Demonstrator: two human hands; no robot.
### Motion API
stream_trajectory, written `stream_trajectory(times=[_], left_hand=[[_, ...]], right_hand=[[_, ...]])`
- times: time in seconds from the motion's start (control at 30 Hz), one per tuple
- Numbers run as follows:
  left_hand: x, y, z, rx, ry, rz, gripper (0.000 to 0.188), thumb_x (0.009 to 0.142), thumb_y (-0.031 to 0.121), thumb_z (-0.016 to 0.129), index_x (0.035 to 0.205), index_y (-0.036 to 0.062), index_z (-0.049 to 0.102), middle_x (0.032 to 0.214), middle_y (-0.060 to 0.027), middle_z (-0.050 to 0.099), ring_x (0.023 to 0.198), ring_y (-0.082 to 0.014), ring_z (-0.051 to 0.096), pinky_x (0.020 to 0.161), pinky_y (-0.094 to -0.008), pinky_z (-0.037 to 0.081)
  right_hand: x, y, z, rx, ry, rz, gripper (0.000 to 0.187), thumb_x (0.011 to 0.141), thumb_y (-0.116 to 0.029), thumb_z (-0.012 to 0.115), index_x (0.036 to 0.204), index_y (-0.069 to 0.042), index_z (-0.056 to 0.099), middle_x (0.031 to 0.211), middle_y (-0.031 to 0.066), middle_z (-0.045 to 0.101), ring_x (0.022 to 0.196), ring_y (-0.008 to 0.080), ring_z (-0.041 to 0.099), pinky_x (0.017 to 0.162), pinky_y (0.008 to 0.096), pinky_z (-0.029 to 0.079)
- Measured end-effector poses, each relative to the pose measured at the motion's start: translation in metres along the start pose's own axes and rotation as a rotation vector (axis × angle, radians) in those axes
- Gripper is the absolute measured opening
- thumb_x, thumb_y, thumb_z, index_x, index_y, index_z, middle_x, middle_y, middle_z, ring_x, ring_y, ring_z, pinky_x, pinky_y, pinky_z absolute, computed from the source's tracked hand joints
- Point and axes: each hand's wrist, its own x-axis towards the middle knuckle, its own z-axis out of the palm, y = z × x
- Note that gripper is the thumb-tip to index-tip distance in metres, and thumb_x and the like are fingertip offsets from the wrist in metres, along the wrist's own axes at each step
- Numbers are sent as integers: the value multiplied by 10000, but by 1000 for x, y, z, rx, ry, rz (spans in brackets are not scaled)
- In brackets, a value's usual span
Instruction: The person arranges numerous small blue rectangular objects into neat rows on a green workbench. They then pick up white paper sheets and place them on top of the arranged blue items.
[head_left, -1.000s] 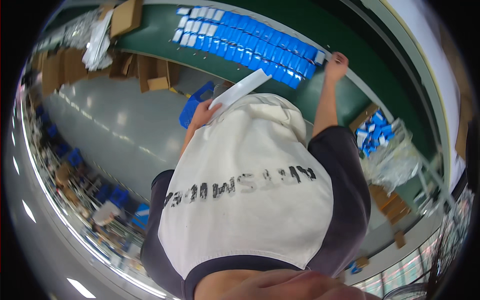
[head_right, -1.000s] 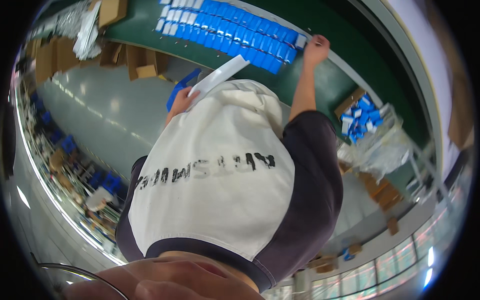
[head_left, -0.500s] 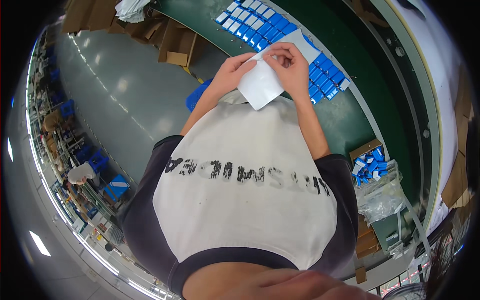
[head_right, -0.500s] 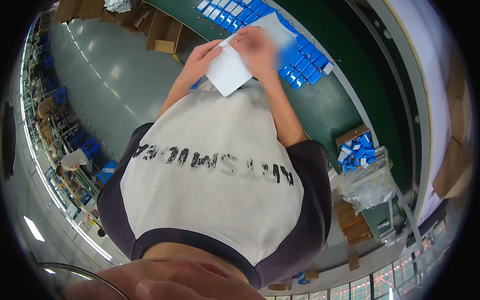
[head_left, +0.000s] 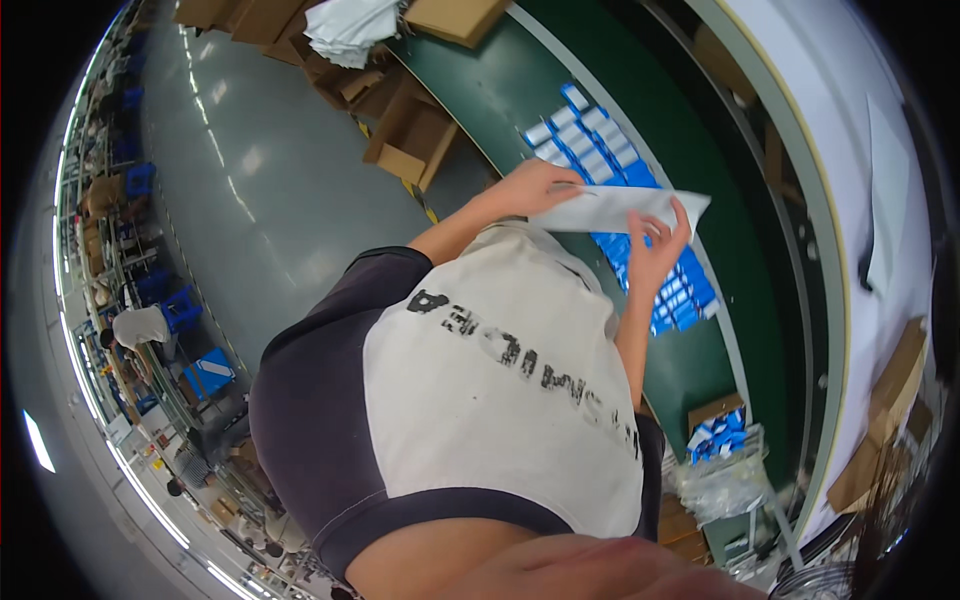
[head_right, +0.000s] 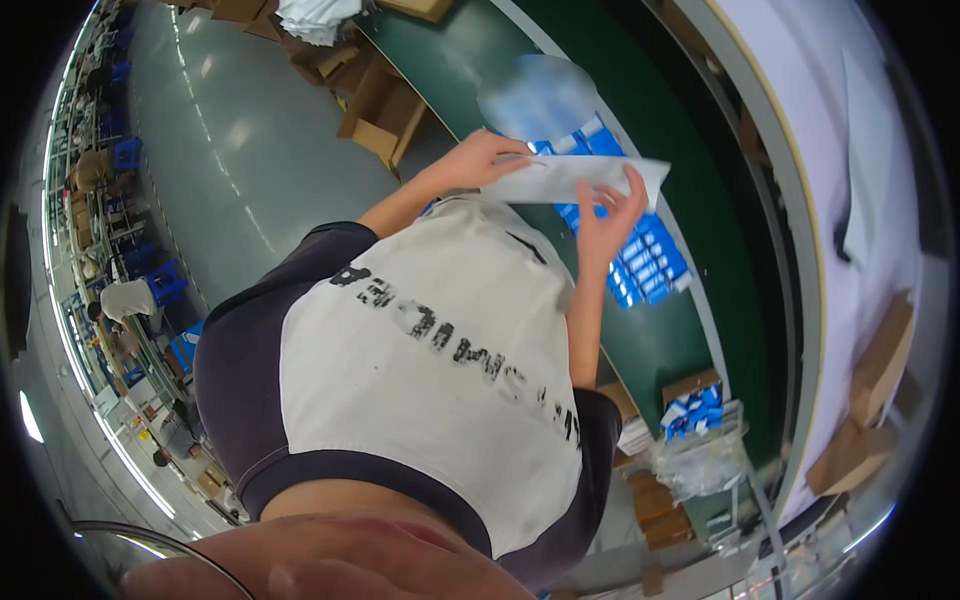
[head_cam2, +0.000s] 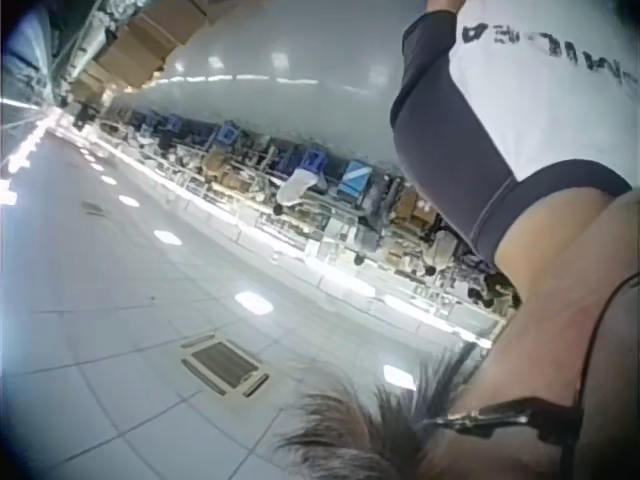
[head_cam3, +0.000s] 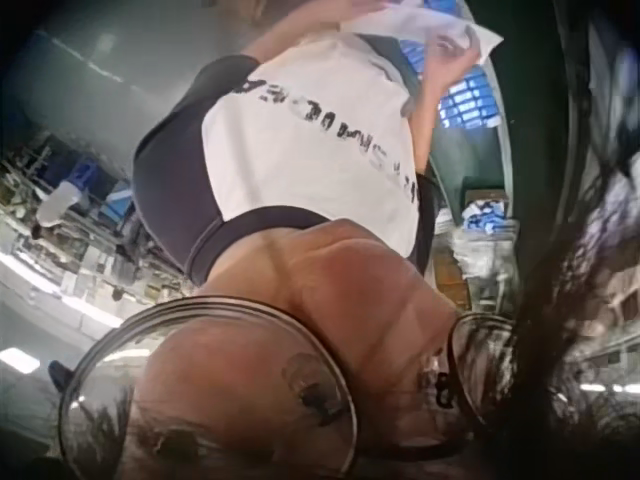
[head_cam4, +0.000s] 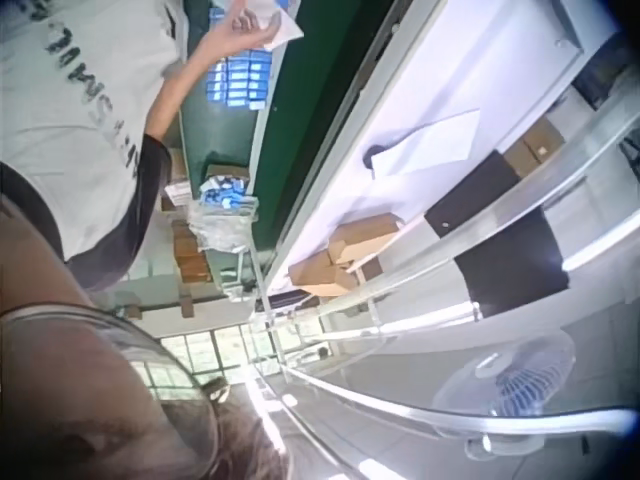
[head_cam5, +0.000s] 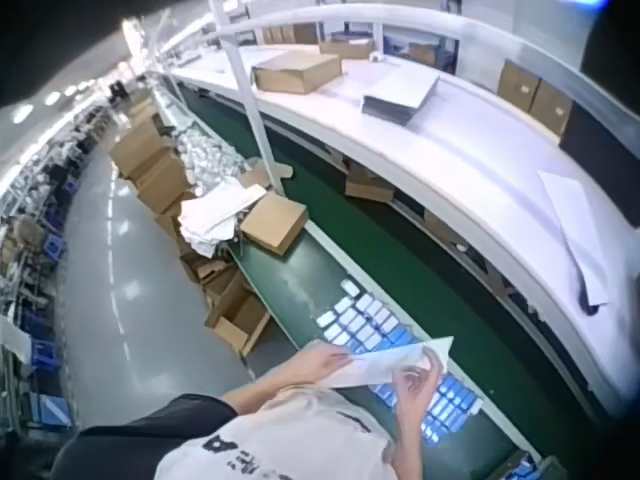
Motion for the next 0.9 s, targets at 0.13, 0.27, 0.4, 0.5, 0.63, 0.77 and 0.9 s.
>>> stream_trajectory(times=[0.13, 0.27, 0.4, 0.5, 0.63, 0.77, 0.9], left_hand=[[20, -133, -140, 113, 400, -181, 238, 930, 201, 672, 1086, 31, 732, 1042, -197, 737, 959, -318, 723, 853, -378, 554], [32, -230, -315, 127, 838, -428, 289, 936, 252, 657, 1138, 65, 743, 989, -191, 753, 919, -345, 729, 844, -415, 554], [32, -341, -456, 391, 917, -508, 382, 901, 361, 678, 1181, 109, 744, 938, -192, 750, 891, -354, 724, 819, -429, 550], [66, -374, -497, 545, 801, -577, 354, 917, 372, 635, 1165, 149, 755, 1038, -186, 747, 992, -377, 707, 878, -460, 548], [25, -408, -641, 1041, 152, -860, 376, 919, 369, 566, 1214, 200, 727, 1267, -158, 694, 1183, -380, 650, 1010, -539, 507], [71, -409, -569, 1134, 678, -611, 409, 839, 292, 678, 1226, 161, 705, 1259, -168, 654, 1207, -349, 593, 895, -594, 474], [137, -317, -416, 866, 860, 42, 227, 819, 153, 677, 1034, 91, 718, 1048, -149, 671, 1012, -380, 625, 842, -521, 488]], right_hand=[[16, 28, 20, 39, 42, 132, 339, 983, -87, 679, 1293, -7, 571, 1153, 83, 615, 872, 134, 616, 786, 287, 517], [11, 26, 62, -13, 159, 255, 241, 1013, -123, 643, 1222, -7, 607, 1051, 62, 640, 823, 118, 593, 755, 266, 499], [7, 19, 119, -4, 187, 362, 193, 1024, -126, 622, 1173, -3, 632, 1014, 58, 645, 809, 114, 591, 728, 255, 486], [5, 12, 149, -76, 203, 368, 193, 1029, -152, 616, 1152, -6, 646, 935, 52, 639, 769, 108, 576, 692, 255, 472], [25, 30, 191, 90, 61, 422, 190, 1033, -165, 611, 1128, -9, 661, 924, 54, 644, 753, 104, 569, 656, 252, 463], [40, 16, 186, 2, 129, 371, 191, 1034, -160, 607, 1138, -10, 661, 925, 43, 664, 802, 118, 611, 699, 244, 486], [115, -105, 181, -139, 10, 44, 117, 982, -86, 642, 1025, 9, 695, 906, 61, 704, 834, 151, 654, 753, 272, 510]])
